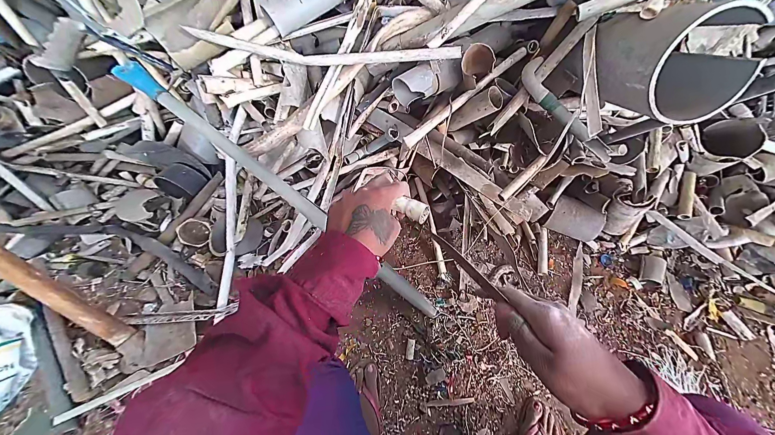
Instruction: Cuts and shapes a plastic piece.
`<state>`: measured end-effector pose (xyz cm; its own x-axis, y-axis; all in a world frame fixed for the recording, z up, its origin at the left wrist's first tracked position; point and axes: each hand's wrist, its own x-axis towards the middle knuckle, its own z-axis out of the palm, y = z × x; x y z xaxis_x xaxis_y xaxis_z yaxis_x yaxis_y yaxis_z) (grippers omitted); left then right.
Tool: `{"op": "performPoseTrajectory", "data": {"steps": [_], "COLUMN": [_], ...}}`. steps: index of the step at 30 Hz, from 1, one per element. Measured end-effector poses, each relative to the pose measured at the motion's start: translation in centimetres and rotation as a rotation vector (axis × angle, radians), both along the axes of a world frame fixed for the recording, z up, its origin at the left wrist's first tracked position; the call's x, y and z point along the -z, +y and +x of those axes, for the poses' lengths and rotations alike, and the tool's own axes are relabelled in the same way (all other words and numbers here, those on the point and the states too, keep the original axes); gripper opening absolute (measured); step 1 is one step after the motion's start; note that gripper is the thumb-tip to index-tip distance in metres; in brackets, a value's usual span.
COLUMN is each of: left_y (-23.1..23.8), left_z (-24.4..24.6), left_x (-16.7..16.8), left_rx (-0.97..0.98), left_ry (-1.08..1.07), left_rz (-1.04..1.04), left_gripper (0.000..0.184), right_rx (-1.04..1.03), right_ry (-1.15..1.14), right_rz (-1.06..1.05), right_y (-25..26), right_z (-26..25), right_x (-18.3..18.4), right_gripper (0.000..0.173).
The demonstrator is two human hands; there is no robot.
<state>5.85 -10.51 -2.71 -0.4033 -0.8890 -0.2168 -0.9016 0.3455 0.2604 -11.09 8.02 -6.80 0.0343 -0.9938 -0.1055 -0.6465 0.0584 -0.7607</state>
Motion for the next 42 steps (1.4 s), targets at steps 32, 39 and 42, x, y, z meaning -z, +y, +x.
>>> {"op": "performPoseTrajectory", "data": {"steps": [32, 39, 42], "left_y": [-0.3, 0.9, 1.0], "left_z": [-0.1, -0.5, -0.4], "left_x": [0.3, -0.7, -0.7], "left_rx": [0.214, 0.228, 0.248], "left_ry": [-0.325, -0.454, -0.477], "left_rz": [0.434, 0.278, 0.231], "left_gripper": [0.029, 0.025, 0.023], "right_rx": [0.101, 0.114, 0.015], "right_ry": [0.999, 0.411, 0.074], "right_rz": [-0.786, -0.304, -0.001], "right_y": [-0.8, -0.1, -0.4], "right_z": [0.7, 1.7, 0.9], "right_x": [1.5, 1.4, 1.3], "right_gripper": [0.041, 0.036, 0.034]}}
